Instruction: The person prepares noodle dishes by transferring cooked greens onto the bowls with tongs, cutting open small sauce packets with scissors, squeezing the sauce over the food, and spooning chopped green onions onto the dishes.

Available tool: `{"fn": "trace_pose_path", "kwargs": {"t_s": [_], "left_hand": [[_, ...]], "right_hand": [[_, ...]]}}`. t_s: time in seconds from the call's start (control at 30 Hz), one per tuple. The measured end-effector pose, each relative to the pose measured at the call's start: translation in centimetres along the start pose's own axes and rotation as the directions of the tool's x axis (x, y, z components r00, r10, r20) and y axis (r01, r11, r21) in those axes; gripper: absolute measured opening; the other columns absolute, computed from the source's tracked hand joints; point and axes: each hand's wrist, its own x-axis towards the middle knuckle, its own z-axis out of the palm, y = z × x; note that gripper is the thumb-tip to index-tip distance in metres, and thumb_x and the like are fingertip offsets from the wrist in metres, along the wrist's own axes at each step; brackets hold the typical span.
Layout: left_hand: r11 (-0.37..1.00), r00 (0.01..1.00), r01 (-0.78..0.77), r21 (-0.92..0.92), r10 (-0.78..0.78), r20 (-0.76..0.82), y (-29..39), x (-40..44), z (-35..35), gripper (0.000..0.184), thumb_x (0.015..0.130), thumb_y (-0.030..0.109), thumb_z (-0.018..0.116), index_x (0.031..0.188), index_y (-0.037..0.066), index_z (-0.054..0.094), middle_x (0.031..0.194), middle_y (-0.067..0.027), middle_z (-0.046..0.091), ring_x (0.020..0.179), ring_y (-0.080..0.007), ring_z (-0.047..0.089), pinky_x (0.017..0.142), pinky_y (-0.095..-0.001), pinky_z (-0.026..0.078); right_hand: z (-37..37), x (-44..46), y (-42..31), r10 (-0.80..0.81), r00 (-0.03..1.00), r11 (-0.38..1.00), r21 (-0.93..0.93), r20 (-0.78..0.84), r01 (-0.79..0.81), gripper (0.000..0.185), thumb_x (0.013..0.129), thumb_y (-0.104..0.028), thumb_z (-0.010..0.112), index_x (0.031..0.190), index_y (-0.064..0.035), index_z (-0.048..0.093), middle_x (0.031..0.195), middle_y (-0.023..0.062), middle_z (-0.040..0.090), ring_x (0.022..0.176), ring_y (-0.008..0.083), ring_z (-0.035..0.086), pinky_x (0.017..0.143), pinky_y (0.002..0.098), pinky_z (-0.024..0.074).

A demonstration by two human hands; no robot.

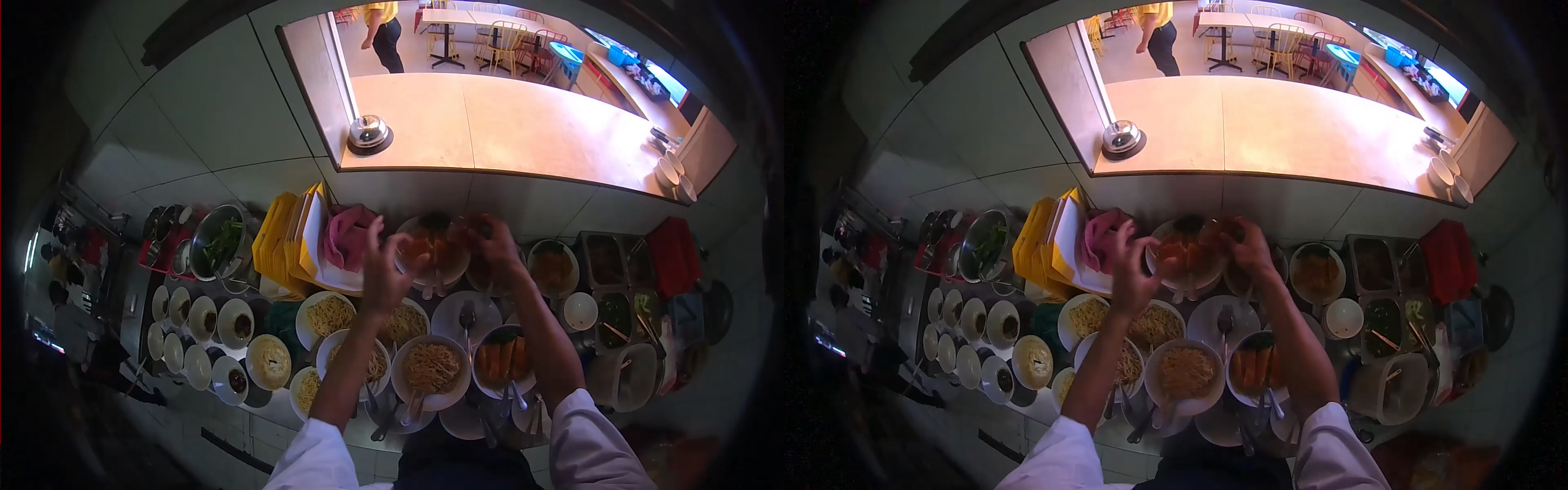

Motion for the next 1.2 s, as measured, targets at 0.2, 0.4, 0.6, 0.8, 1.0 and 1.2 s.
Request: {"fn": "trace_pose_path", "kwargs": {"t_s": [0.2, 0.4, 0.6, 0.8, 1.0, 1.2], "left_hand": [[0.99, 0.987, 0.067, -0.122, -0.084, -0.139, 3.0, -9.6, -15.9, 0.034, 0.088, 0.035, 0.067, 0.104, 0.006, 0.058, 0.134, -0.0196, 0.041, 0.122, -0.0334, 0.047, 0.101, -0.046, 0.039], [0.933, 0.855, 0.354, -0.065, -0.351, -0.383, 1.8, -22.9, -25.3, 0.028, 0.097, 0.031, 0.056, 0.104, 0.004, 0.054, 0.134, -0.0178, 0.041, 0.116, -0.0286, 0.05, 0.1, -0.0438, 0.038], [0.749, 0.508, 0.608, -0.264, -0.623, -0.595, 2.6, -29.9, -26.2, 0.031, 0.098, 0.035, 0.053, 0.106, 0.005, 0.054, 0.131, -0.0105, 0.048, 0.112, -0.0202, 0.052, 0.088, -0.0364, 0.041], [0.627, 0.296, 0.562, -0.54, -0.762, -0.576, 2.3, -33.1, -26.3, 0.037, 0.098, 0.041, 0.05, 0.113, 0.007, 0.053, 0.127, -0.0061, 0.051, 0.107, -0.0182, 0.053, 0.084, -0.034, 0.039], [0.557, 0.188, 0.571, -0.603, -0.804, -0.565, 1.9, -37.7, -27.5, 0.049, 0.096, 0.052, 0.049, 0.122, 0.009, 0.05, 0.122, -0.0032, 0.052, 0.108, -0.0185, 0.051, 0.09, -0.036, 0.033], [0.524, -0.071, 0.658, -0.541, -0.672, -0.737, -0.7, -44.8, -26.3, 0.053, 0.097, 0.054, 0.044, 0.117, 0.006, 0.051, 0.115, -0.007, 0.052, 0.099, -0.0213, 0.053, 0.084, -0.0384, 0.038]], "right_hand": [[0.6, 0.3, -4.8, -0.115, 0.988, 0.955, -0.265, 0.1, 0.137, 0.026, 0.081, -0.001, 0.064, 0.106, -0.0007, 0.064, 0.101, 0.0166, 0.066, 0.097, 0.0301, 0.065, 0.085, 0.0358, 0.0509], [3.0, 0.8, -8.2, -0.269, 0.95, 0.904, -0.299, 0.161, 0.306, 0.014, 0.079, 0.0, 0.064, 0.093, -0.0001, 0.067, 0.093, 0.0146, 0.065, 0.088, 0.0283, 0.067, 0.076, 0.0357, 0.0534], [6.9, 1.0, -10.0, -0.277, 0.943, 0.932, -0.186, 0.187, 0.311, 0.012, 0.081, -0.01, 0.066, 0.086, 0.0, 0.067, 0.087, 0.0135, 0.063, 0.08, 0.0277, 0.067, 0.068, 0.0354, 0.0531], [5.9, 2.1, -9.9, -0.494, 0.842, 0.748, -0.388, 0.216, 0.538, 0.008, 0.08, -0.011, 0.067, 0.084, -0.0052, 0.068, 0.087, 0.01, 0.063, 0.075, 0.0297, 0.066, 0.065, 0.0377, 0.0525], [2.0, 1.1, -10.6, -0.474, 0.833, 0.637, -0.541, 0.286, 0.549, 0.009, 0.073, -0.005, 0.07, 0.081, -0.0068, 0.069, 0.084, 0.0065, 0.063, 0.076, 0.0243, 0.066, 0.065, 0.033, 0.0538], [3.1, 1.0, -11.4, -0.506, 0.809, 0.684, -0.432, 0.3, 0.588, 0.018, 0.068, -0.004, 0.075, 0.085, -0.0069, 0.069, 0.091, 0.0066, 0.065, 0.081, 0.028, 0.067, 0.069, 0.0359, 0.0559]]}}
